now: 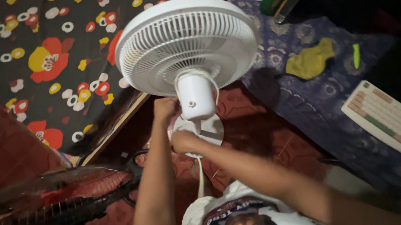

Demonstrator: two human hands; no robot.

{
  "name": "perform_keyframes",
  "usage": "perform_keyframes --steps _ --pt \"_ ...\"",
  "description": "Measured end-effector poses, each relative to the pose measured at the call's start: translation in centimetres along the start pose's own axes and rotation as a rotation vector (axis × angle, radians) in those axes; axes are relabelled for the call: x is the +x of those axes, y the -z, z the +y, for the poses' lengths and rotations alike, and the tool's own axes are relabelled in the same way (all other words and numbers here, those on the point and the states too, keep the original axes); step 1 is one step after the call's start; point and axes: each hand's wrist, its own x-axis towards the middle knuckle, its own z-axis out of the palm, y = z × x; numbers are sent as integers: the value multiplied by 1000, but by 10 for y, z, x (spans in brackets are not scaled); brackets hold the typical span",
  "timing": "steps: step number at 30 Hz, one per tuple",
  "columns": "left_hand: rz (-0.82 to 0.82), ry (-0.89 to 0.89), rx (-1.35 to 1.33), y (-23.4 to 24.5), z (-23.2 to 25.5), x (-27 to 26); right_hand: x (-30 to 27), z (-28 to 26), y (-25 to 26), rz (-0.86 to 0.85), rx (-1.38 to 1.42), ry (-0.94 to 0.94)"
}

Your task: The person assembles a white pedestal fan by attaching the front grille, adjusting the neck, and wiping the base with a yellow cloth. They then handle a second red fan, adjusting its grille and stand.

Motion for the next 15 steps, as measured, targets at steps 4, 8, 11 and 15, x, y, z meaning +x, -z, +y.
perform_keyframes --steps 4,8,11,15 --pt "-133 205 -195 14 3 16 -14 2 63 180 68 -13" --pt "-269 222 -289 10 -6 14 -34 13 84 208 -49 27" --pt "-324 172 -385 1 -16 8 -50 13 94 252 -104 50" --pt "-230 -184 -212 -2 -30 -18 -55 -3 132 399 -234 160"
